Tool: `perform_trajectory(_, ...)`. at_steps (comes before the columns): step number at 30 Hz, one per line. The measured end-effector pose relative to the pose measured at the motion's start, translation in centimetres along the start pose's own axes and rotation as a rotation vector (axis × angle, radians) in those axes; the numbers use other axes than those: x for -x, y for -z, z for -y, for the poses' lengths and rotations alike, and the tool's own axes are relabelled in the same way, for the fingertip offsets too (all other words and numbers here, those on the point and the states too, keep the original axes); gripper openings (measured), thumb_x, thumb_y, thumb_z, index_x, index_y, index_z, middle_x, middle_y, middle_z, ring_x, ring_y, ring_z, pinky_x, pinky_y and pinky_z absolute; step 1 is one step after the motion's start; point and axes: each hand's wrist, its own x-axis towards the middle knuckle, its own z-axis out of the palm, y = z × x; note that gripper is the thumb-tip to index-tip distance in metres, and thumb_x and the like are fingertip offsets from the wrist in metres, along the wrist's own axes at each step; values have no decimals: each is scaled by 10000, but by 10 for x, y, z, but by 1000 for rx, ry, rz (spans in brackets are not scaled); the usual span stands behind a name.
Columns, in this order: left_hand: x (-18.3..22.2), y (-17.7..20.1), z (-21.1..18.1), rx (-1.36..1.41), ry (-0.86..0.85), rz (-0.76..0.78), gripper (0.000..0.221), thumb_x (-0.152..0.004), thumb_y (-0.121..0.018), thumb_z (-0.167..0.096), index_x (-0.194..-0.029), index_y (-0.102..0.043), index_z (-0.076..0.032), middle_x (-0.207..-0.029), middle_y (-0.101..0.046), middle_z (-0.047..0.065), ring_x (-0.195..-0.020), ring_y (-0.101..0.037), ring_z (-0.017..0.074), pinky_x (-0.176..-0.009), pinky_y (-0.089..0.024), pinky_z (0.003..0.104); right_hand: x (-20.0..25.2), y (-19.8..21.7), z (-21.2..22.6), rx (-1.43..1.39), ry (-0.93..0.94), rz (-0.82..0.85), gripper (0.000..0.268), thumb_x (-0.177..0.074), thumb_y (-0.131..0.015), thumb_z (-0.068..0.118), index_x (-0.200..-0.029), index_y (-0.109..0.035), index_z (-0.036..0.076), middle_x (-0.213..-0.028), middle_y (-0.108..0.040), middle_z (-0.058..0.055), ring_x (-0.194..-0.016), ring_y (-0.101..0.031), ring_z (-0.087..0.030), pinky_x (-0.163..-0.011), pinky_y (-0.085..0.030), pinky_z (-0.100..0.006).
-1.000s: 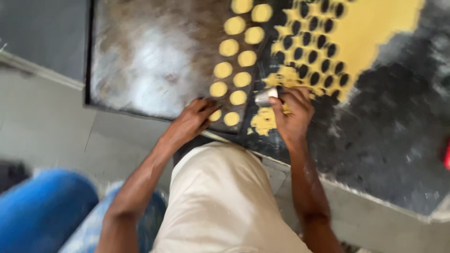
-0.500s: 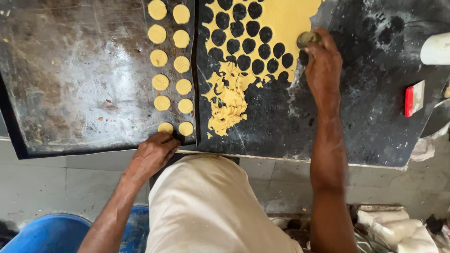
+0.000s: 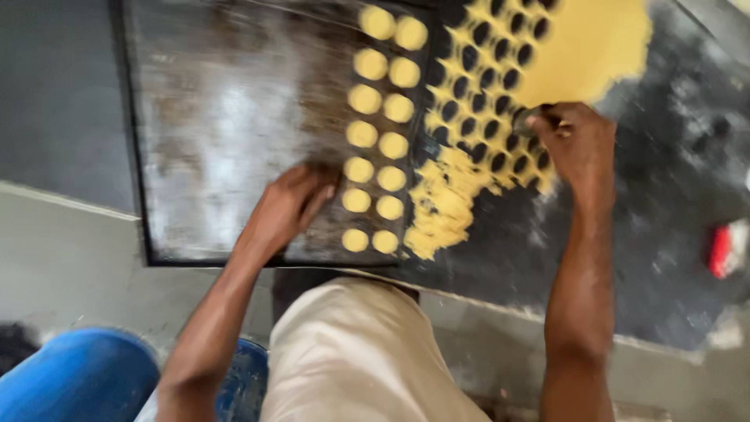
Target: The person cuts circles from a sheet of dough using a metal ring cutter and places the dough pieces onto a baking tray.
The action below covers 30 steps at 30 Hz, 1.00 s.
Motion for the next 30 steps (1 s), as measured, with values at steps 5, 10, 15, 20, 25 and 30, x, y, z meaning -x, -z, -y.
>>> perform_trajectory(5,-87,29,68,-79,101,-342,222,-1008,-613,-24,-1221,-674,-7,-1125,-668,213,-1028,-650,432,-885,-539,465,-61,-120,125,158,496,-327,403,-928,-916,454,-953,-790,72,-1049,-771,-54,-1040,-618,-232,-901,-525,-373)
perform_trajectory(10,-161,6,99,-16,-11,-432,328,-984,-668,-22,-1308,-622,-15,-1281,-647,217,-1162,-648,398,-1012,-549,444,-133,-166,217,-191,324,-471,253,-900,-950,336,-913,-838,110,-985,-798,-6,-966,-535,-216,-838,-493,-392)
perform_trajectory(15,-193,-14,113,-133,-120,-375,535,-875,-801,-55,-1359,-575,-23,-1327,-608,237,-1226,-549,434,-1058,-473,513,-76,-124,179,-271,260,-479,134,-972,-850,152,-969,-777,40,-1120,-745,-78,-1087,-614,-256,-896,-531,-418)
perform_trajectory(20,-200,-23,117,-188,-129,-322,613,-859,-905,-102,-1380,-591,-30,-1366,-593,197,-1223,-523,425,-1051,-453,501,36,-96,124,-297,-4,-164,165,-963,-757,44,-1121,-728,6,-1358,-605,-219,-1083,-696,-331,-876,-587,-404)
perform_trajectory(25,-201,-20,110,-290,-167,-316,541,-896,-883,-62,-1364,-615,-21,-1321,-596,185,-1199,-514,412,-1050,-447,510,41,-34,42,69,20,-319,138,-991,-614,-115,-1073,-702,-49,-1407,-629,-232,-1238,-674,-378,-986,-609,-425)
perform_trajectory(30,-199,-20,114,-315,-196,-299,486,-938,-820,3,-1380,-617,-4,-1341,-580,185,-1208,-517,400,-1054,-452,507,37,-36,-23,93,-41,-262,190,-1033,-579,-118,-1113,-735,-46,-1424,-608,-258,-1177,-699,-363,-939,-570,-326)
